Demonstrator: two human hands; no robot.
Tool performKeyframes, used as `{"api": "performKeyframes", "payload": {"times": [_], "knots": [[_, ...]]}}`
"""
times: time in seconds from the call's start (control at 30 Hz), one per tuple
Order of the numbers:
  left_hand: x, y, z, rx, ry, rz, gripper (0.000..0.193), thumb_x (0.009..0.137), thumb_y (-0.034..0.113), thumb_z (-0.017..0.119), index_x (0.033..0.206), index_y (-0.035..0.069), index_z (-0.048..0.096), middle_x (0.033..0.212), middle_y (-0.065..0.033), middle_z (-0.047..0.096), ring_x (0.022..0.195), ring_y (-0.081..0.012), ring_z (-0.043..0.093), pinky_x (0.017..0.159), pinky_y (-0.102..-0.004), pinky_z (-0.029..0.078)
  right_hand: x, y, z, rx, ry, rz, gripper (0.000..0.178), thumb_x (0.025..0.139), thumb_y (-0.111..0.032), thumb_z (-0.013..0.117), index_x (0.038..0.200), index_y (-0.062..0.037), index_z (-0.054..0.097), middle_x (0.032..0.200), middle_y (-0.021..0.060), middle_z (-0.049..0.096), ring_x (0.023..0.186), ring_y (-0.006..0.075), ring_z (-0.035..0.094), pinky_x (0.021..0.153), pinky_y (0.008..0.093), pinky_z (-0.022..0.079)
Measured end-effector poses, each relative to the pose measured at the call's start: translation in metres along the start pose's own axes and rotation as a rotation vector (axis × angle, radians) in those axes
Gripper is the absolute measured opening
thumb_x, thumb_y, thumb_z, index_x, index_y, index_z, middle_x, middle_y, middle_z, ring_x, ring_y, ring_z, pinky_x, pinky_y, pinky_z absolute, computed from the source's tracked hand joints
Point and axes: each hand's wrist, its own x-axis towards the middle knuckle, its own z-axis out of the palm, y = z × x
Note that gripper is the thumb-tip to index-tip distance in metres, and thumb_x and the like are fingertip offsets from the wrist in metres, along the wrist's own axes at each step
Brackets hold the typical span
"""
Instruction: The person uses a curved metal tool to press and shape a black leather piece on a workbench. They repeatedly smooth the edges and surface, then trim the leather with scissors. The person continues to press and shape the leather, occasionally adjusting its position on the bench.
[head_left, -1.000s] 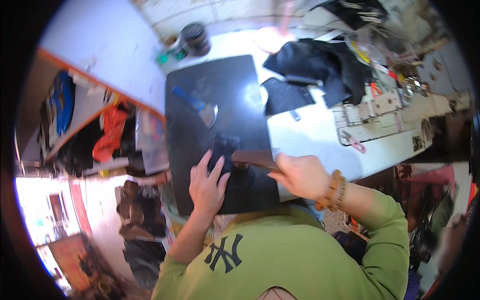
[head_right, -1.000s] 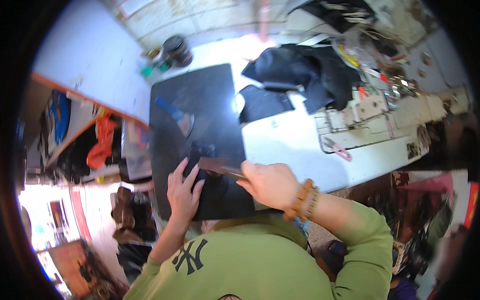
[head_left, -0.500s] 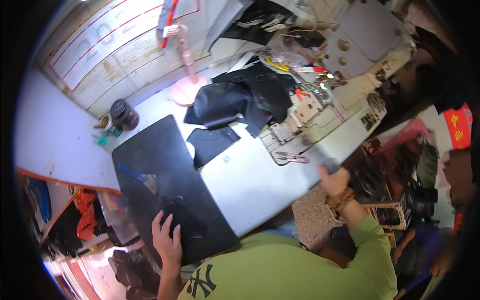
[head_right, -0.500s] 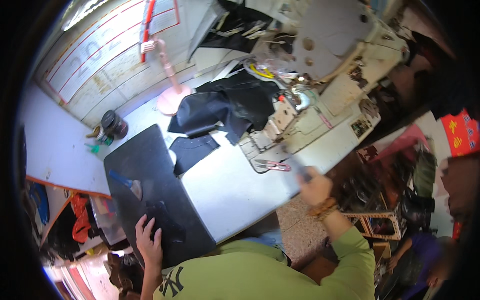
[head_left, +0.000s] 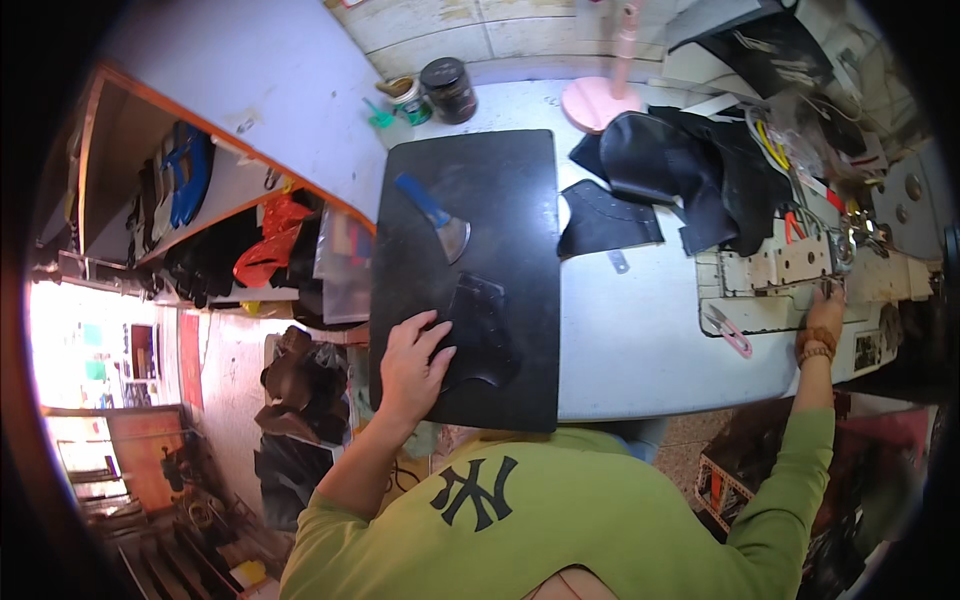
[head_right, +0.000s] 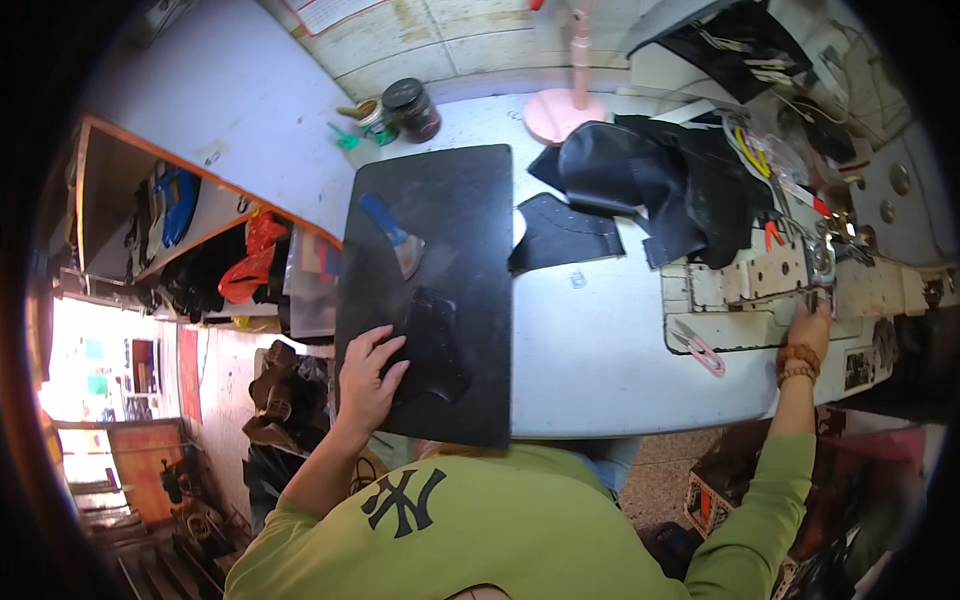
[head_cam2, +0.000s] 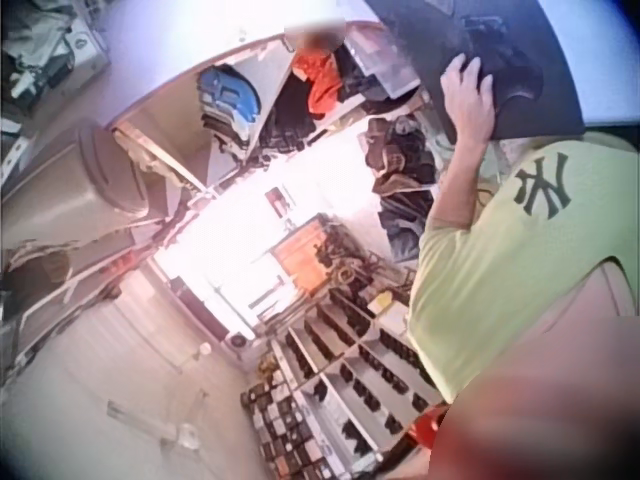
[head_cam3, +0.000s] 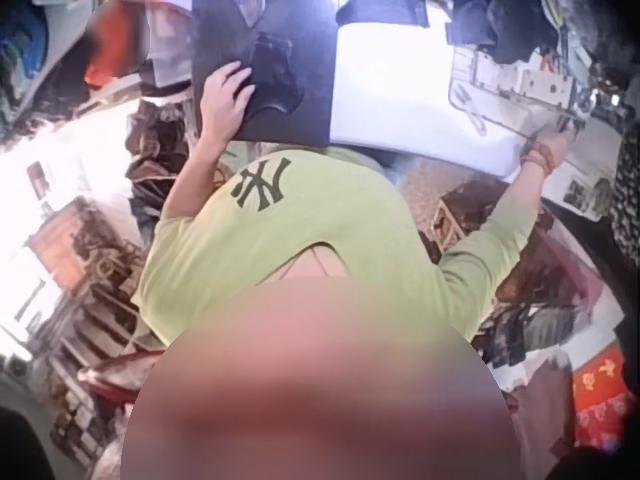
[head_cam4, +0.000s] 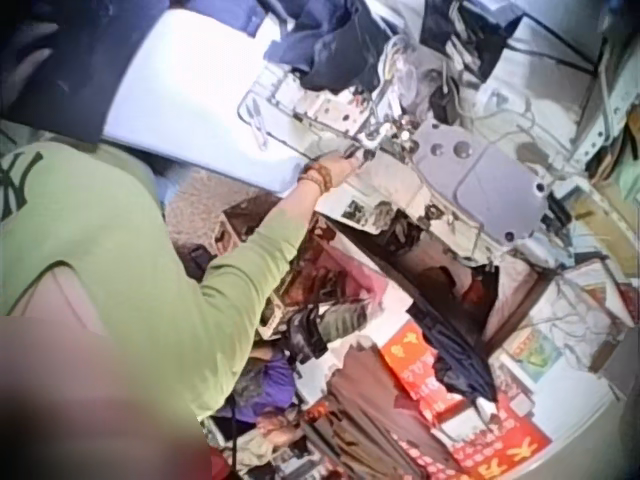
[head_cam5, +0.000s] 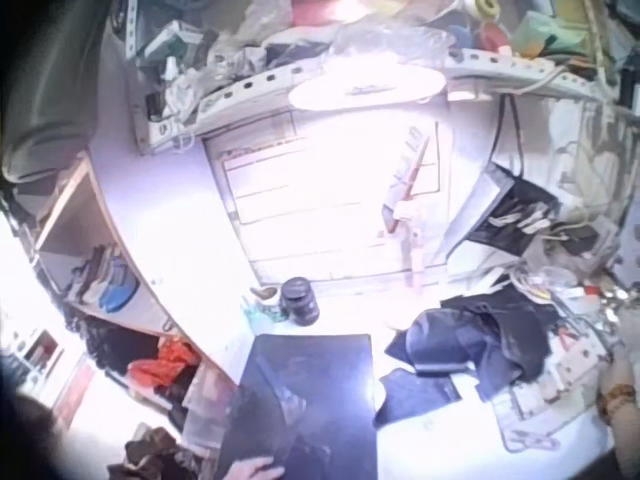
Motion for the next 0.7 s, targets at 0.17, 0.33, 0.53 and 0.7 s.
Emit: {"api": "performKeyframes", "payload": {"times": [0.17,0.33,0.53,0.7], "knots": [[0.025,-0.001,0.005,0.031,-0.006,0.046,0.034,0.077,0.009,0.071,0.111,0.007,0.068,0.119,-0.0122,0.061,0.109,-0.0325,0.056,0.094,-0.0394,0.047,-0.017,-0.01,-0.004,-0.044,0.19,-0.016,0.036,0.083,-0.011,0.069,0.117,-0.0016,0.06,0.115,0.0225,0.062,0.11,0.0398,0.056,0.097,0.0469,0.043],[0.067,-0.003,0.007,0.068,-0.011,0.11,0.034,0.081,0.006,0.066,0.116,0.004,0.065,0.122,-0.0141,0.059,0.116,-0.0335,0.053,0.1,-0.0399,0.043,-0.068,-0.03,-0.03,0.191,0.349,-0.154,0.034,0.078,-0.008,0.071,0.109,-0.0039,0.06,0.114,0.0171,0.059,0.108,0.0376,0.053,0.098,0.0464,0.041],[0.081,0.023,0.016,-0.056,-0.109,0.245,0.036,0.08,-0.004,0.062,0.116,0.002,0.064,0.121,-0.0173,0.058,0.113,-0.0357,0.055,0.097,-0.0405,0.045,-0.086,-0.022,-0.057,0.25,0.399,0.003,0.028,0.081,-0.006,0.068,0.107,-0.0049,0.06,0.114,0.012,0.059,0.109,0.0342,0.054,0.094,0.0416,0.045],[0.078,0.04,0.026,0.02,-0.181,0.465,0.038,0.077,-0.005,0.061,0.113,0.003,0.065,0.124,-0.0164,0.059,0.111,-0.0364,0.056,0.095,-0.0425,0.047,-0.064,-0.017,-0.071,0.169,0.295,0.06,0.026,0.085,-0.014,0.068,0.108,-0.0055,0.061,0.114,0.0116,0.06,0.108,0.0337,0.055,0.089,0.0425,0.048]]}}
